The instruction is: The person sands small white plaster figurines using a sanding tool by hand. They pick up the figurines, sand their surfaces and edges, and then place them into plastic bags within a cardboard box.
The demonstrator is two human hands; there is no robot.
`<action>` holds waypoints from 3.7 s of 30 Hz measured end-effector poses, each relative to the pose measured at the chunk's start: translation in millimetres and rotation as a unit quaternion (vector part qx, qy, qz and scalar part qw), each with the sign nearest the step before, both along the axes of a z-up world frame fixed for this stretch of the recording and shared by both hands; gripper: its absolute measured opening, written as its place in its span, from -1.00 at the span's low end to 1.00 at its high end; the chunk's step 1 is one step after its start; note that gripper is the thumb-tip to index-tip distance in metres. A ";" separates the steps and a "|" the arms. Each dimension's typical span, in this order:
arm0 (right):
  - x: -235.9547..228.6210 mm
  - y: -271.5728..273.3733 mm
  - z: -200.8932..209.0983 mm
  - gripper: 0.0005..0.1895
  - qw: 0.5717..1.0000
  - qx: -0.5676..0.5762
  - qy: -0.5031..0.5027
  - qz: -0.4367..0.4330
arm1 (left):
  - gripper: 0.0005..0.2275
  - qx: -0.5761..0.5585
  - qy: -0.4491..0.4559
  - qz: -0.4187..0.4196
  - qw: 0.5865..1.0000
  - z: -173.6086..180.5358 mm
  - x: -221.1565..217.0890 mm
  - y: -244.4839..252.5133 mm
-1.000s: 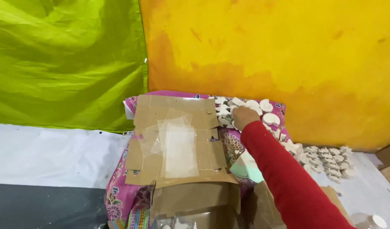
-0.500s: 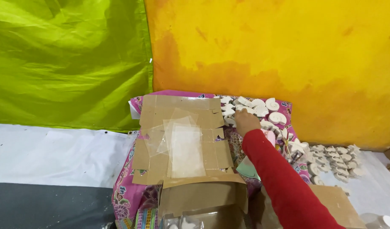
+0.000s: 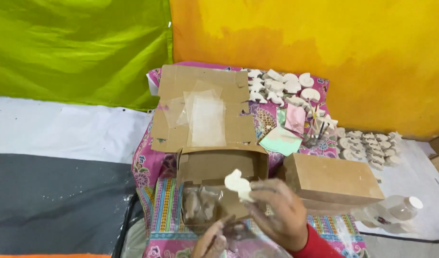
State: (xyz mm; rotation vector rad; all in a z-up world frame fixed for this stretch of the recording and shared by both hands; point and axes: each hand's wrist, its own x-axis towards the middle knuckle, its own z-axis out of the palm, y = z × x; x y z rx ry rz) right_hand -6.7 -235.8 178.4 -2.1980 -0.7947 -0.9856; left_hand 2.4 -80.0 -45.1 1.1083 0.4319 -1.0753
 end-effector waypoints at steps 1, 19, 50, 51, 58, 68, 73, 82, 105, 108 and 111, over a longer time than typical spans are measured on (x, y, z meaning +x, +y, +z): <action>-22.5 5.6 -23.8 -0.77 0.999 0.009 -0.048 0.000 | -0.36 -0.206 -0.118 0.056 0.970 29.6 -20.6 4.6; -162.8 -129.7 -272.0 -0.60 0.901 -0.131 0.279 -0.304 | -0.55 -0.086 -0.160 0.016 0.983 79.2 -46.3 -45.9; -91.0 -110.5 -216.4 -0.65 0.851 0.326 0.339 -0.232 | -0.55 -0.169 -0.145 -0.007 0.975 46.5 -18.5 -73.8; -92.0 -108.4 -219.0 -0.65 0.852 0.326 0.338 -0.231 | -0.55 -0.169 -0.147 -0.006 0.975 41.6 -19.1 -74.1; -96.4 -104.2 -217.0 -0.68 0.869 0.315 0.269 -0.270 | -0.42 -0.224 -0.085 -0.012 0.971 12.5 -14.1 -75.5; -121.7 -104.3 -221.7 -0.68 0.887 0.307 0.268 -0.218 | -0.37 -0.221 -0.092 -0.022 0.971 8.9 -12.1 -72.7; -119.7 -112.5 -242.1 -0.72 0.931 0.232 0.196 -0.202 | -0.33 -0.199 -0.110 -0.036 0.973 4.8 -11.6 -72.5; -107.6 -110.9 -243.4 -0.60 0.952 0.124 0.201 -0.193 | -0.40 -0.188 -0.171 -0.087 0.963 9.1 -13.3 -72.1; -111.7 -118.9 -223.2 -0.49 0.974 -0.027 0.146 -0.173 | -0.48 -0.082 -0.276 -0.140 0.947 49.9 -26.4 -69.7; -115.0 -133.6 -234.1 -0.49 0.962 -0.002 0.166 -0.218 | -0.44 -0.075 -0.317 -0.108 0.939 60.8 -27.8 -62.4; -116.7 -127.8 -227.3 -0.75 0.952 0.092 0.129 -0.263 | -0.47 -0.134 -0.346 -0.072 0.926 64.3 -25.8 -60.9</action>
